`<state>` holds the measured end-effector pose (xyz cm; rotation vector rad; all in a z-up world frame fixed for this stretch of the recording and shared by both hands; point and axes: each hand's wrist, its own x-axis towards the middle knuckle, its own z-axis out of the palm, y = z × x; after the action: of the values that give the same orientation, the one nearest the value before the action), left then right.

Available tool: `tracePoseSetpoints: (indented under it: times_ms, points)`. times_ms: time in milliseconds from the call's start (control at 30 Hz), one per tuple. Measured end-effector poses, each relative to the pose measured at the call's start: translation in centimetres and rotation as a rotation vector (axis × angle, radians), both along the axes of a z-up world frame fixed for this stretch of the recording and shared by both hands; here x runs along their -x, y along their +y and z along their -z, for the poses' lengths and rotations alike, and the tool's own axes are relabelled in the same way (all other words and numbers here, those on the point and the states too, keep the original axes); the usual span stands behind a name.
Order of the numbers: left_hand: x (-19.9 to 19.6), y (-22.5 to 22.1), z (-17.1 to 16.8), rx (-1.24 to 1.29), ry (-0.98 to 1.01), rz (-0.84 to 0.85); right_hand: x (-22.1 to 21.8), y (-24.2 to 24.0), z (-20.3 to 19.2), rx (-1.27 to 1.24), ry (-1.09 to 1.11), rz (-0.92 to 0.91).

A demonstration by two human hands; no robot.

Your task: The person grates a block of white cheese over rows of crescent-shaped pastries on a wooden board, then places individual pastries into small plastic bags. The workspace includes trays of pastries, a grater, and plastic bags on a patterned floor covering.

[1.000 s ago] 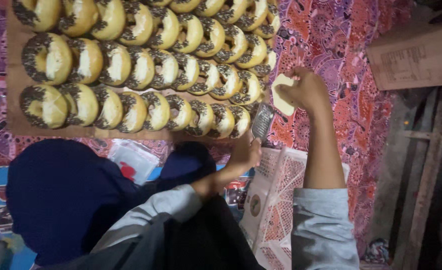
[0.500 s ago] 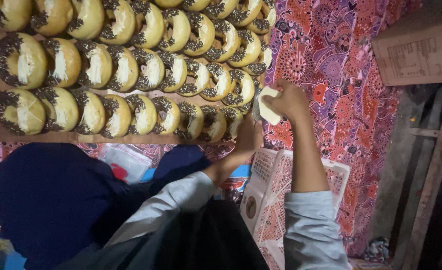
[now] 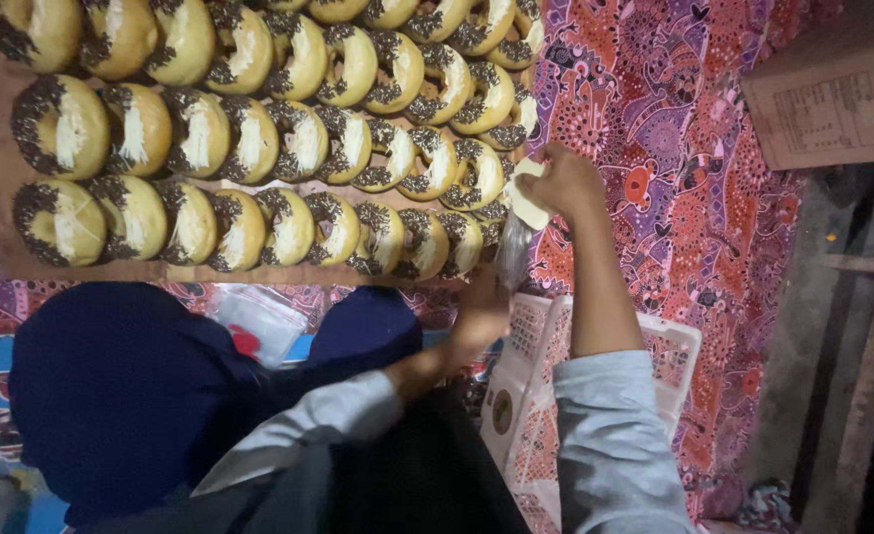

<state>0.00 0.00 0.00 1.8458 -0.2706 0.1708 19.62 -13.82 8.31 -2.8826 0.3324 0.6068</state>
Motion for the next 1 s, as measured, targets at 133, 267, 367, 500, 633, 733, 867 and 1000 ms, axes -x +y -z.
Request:
tracePoseSetpoints:
  times_ms: [133,267,367,500,633,733,867,1000]
  points:
    - [2.1,3.6,-3.5,0.672,0.746,0.245,0.8,-1.4,-2.5,-0.108,-0.016,0.034]
    - [0.0,5.0,-5.3,0.514,0.85,0.207,2.0,-0.6,-5.9,-0.224,-0.041,0.135]
    - [-2.8,5.4,-5.7,0.384,0.69,0.106,2.1,1.8,-8.1,-0.331,-0.12,0.09]
    - [-5.9,5.6,-5.2,0.573,0.631,-0.011,1.7,5.3,-9.3,-0.262,-0.064,0.015]
    - [-7.9,4.8,-3.8,0.729,0.718,-0.044,1.0,7.5,-8.5,-0.021,-0.031,-0.136]
    - [-8.1,4.4,-2.0,0.727,0.738,-0.026,0.3,8.2,-6.6,0.067,-0.037,-0.167]
    - [-7.2,4.4,-0.4,0.281,0.172,-0.142,-0.6,8.3,-4.1,0.119,-0.028,-0.134]
    - [-6.2,4.9,-1.8,0.429,0.437,-0.103,-1.8,8.3,-3.2,0.144,-0.019,-0.122]
